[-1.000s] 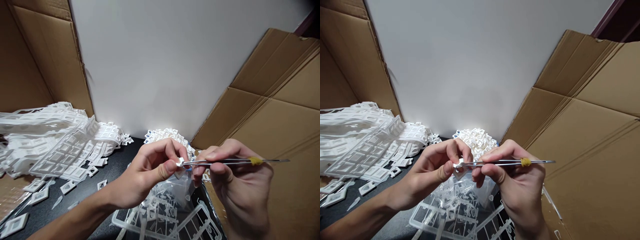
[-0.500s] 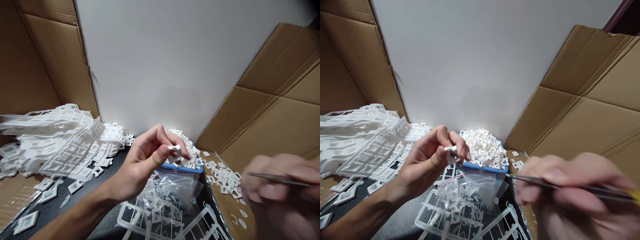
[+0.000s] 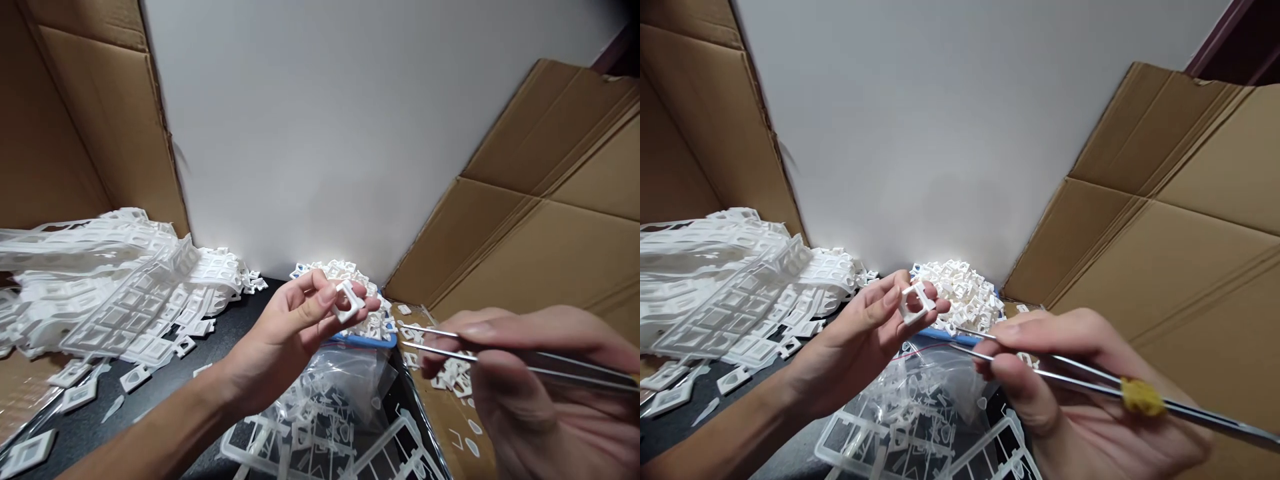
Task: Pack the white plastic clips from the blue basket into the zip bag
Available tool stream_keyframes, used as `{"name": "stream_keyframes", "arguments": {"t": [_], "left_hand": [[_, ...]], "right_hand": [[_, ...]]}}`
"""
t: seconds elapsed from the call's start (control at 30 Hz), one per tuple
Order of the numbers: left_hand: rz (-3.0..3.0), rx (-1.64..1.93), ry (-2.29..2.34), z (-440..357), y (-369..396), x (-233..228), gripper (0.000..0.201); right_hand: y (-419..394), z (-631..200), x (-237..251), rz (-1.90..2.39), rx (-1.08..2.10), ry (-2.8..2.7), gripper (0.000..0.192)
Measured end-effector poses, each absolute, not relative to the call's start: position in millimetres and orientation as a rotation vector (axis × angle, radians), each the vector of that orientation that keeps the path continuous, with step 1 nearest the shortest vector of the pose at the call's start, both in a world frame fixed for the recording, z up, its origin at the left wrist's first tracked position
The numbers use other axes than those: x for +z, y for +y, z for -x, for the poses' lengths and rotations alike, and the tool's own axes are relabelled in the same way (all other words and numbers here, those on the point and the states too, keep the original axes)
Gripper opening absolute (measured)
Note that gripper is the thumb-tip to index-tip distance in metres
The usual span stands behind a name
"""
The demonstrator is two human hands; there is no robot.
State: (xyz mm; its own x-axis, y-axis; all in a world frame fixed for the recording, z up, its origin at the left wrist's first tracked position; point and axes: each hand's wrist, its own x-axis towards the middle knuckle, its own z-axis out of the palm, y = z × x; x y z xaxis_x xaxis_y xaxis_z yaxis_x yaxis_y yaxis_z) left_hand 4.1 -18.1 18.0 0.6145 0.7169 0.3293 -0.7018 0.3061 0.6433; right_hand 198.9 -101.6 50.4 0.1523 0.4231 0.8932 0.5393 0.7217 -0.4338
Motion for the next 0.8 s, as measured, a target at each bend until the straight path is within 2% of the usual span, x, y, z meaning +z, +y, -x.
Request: {"name": "stream_keyframes", "arguments": {"t": [0.1, 0.23, 0.33, 0.43, 0.6, 0.8], "left_hand": [[-0.840, 0.905, 0.027, -6.2, -19.7, 16.2, 0.020], [-0.886, 0.902, 0.058, -8.6, -22.0, 16.7, 0.025], [-0.925, 0.952, 0.161, -8.3, -20.6, 18.4, 0.018], [-0.974, 0.965, 0.239, -6.4, -15.9, 18.3, 0.038], [-1.054, 1.031, 0.307, -2.5, -8.1, 16.3, 0.020], [-1.268, 1.067, 0.350, 3.3, 0.9, 18.5, 0.020]], "right_hand": [[-98.8, -190.8, 47.5, 0.813, -0.114, -1.494, 0.010], [-94.6, -192.0, 44.6, 0.744, -0.048, -1.591, 0.006], [-94.6, -190.7, 43.6, 0.737, -0.093, -1.513, 0.008], [-97.6, -192.2, 44.1, 0.769, -0.167, -1.398, 0.012], [-97.0, -208.0, 50.8, 1.124, -0.149, -1.796, 0.011], [-77.6, -211.3, 43.9, 1.190, 0.027, -2.129, 0.030]]}}
